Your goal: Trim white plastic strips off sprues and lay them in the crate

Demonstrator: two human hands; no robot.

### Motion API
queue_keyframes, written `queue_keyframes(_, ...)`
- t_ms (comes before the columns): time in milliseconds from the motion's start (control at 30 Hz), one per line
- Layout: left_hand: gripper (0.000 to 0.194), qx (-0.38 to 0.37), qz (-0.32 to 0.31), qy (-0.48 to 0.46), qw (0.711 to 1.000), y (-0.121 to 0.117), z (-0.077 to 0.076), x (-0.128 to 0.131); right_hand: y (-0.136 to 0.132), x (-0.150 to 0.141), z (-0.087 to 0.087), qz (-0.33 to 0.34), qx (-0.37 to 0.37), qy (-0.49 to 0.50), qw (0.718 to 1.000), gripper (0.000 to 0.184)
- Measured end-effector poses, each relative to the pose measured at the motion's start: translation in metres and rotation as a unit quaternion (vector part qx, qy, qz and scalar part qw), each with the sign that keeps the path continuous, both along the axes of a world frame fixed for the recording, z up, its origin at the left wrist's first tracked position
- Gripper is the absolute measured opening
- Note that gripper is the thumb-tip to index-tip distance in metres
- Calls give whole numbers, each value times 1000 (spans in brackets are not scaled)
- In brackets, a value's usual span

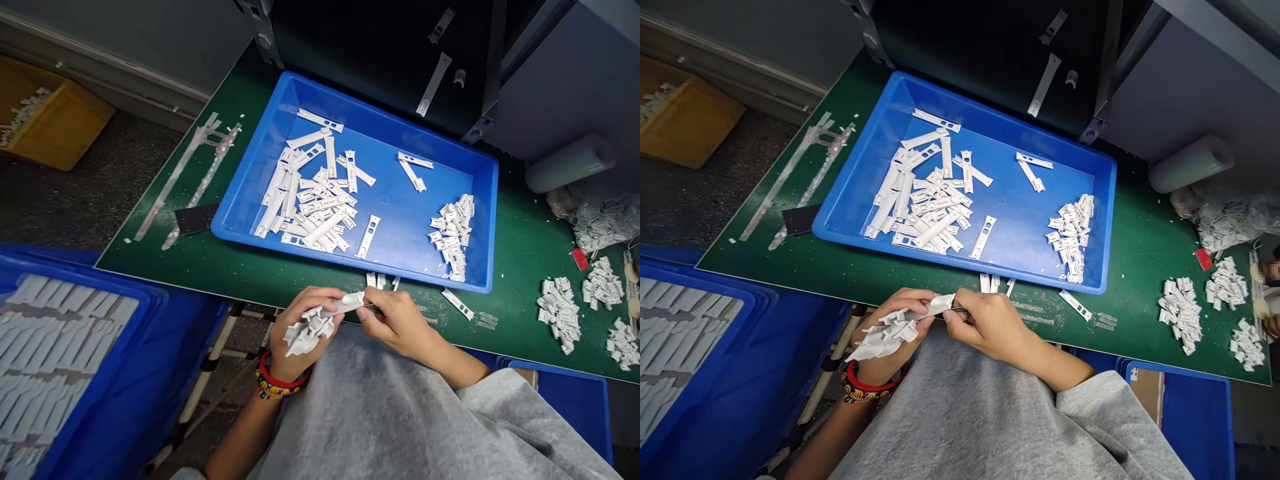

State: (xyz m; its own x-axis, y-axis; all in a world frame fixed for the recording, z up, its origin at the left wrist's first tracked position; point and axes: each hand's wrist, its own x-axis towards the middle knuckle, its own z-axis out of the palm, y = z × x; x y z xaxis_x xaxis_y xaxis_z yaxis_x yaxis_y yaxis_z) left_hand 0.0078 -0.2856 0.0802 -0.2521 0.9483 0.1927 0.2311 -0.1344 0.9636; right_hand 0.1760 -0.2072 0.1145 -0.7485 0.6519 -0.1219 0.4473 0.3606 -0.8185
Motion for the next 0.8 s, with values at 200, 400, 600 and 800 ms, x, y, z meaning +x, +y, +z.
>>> queue_keyframes(200, 16, 77, -7, 37, 996, 2, -7, -1, 0, -1, -1, -1, -3, 1, 1000, 26)
queue_keyframes(400, 15, 72, -7, 46, 996, 1, -6, 1, 1, 0, -3, 11, -32, -8, 999, 28)
queue_keyframes(600, 16, 73, 10, 66, 995, -1, -8, 4, 5, -1, -1, 20, -90, -27, 995, 30)
queue_keyframes(800, 18, 59, 44, 90, 993, -7, -12, 10, 11, 2, -7, 35, -195, -10, 980, 40)
